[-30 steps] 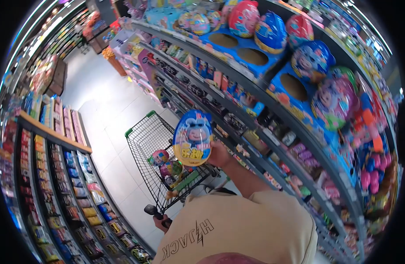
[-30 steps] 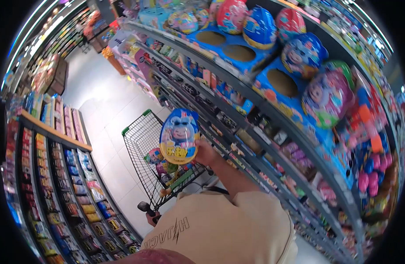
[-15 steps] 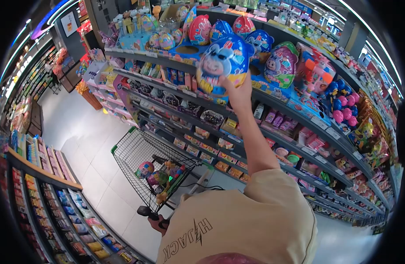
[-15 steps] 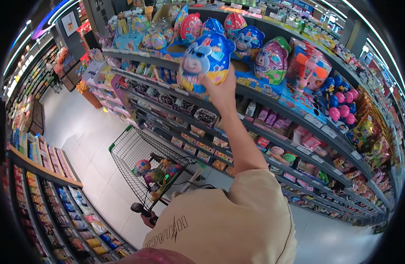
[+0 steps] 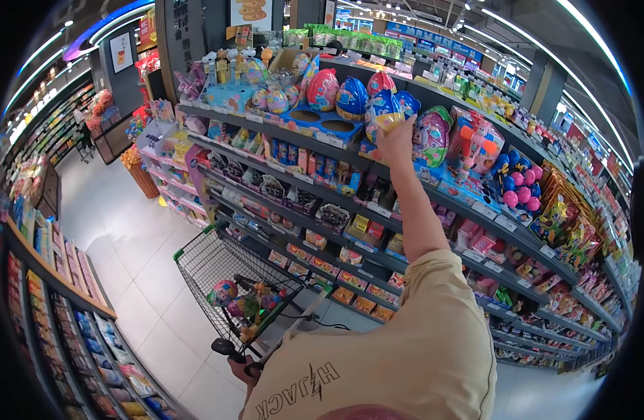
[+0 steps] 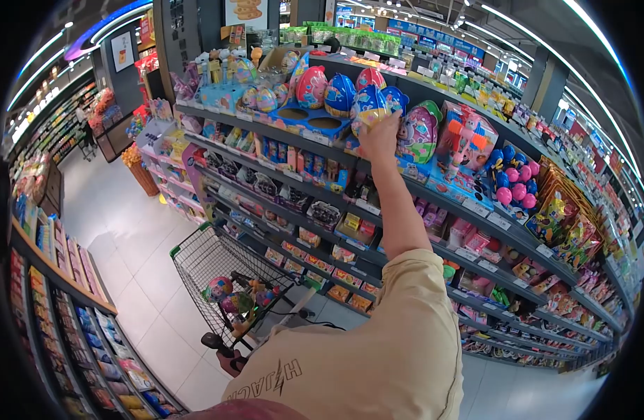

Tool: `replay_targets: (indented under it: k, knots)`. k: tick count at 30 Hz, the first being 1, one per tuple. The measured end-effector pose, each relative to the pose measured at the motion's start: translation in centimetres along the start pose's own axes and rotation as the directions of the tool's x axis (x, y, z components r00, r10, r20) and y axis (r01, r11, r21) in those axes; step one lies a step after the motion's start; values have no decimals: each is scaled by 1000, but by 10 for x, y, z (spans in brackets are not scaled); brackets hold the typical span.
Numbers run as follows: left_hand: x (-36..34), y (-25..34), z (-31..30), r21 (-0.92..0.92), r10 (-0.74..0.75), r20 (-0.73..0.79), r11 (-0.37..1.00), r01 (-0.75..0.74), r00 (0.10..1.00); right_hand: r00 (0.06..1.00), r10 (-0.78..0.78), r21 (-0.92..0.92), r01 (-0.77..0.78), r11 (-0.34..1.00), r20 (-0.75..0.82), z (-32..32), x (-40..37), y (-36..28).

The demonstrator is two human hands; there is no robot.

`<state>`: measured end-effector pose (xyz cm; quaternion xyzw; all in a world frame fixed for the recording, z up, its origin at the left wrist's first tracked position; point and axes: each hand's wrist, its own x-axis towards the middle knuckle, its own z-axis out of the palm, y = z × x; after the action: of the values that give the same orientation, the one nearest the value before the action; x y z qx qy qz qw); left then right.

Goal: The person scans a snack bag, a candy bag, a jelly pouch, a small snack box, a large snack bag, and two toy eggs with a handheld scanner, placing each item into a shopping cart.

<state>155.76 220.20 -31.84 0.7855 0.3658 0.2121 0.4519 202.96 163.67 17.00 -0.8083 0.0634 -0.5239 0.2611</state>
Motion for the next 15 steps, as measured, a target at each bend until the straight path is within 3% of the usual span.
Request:
replay_targets:
  k: [1, 3, 6, 10, 12, 13, 14, 15]
  knots:
    - [0, 0, -3, -9, 8, 2, 1000, -8, 1000, 995, -91, -206, 81, 975, -38, 0, -2, -1]
    - [0, 0, -6, -33, 24, 6, 999, -24, 1000, 957, -286, -588, 202, 783, -53, 1, -4, -1]
    - [0, -2, -10, -69, 56, 23, 996, -54, 998, 963, 10, -335, 83, 939, 269, -65, -16, -78]
    - [-2, -8, -13, -184, 127, 48, 976, -117, 991, 962, 91, -332, 0, 943, 258, -56, -20, -62]
    - [-6, -13, -16, -281, 170, 75, 949, -142, 983, 965, 8, -293, 72, 953, 261, -53, -25, -45]
    - [-16, 38, -27, -253, 196, -53, 946, -203, 979, 965, -34, -272, 107, 956, 261, -51, -30, -41]
    - [-20, 50, -33, -293, 80, 24, 954, -70, 996, 971, -77, -257, 136, 957, 226, -50, -37, -40]
    - [-20, 47, -37, -255, 87, 29, 964, -77, 996, 974, -121, -244, 166, 955, 192, -51, -45, -43]
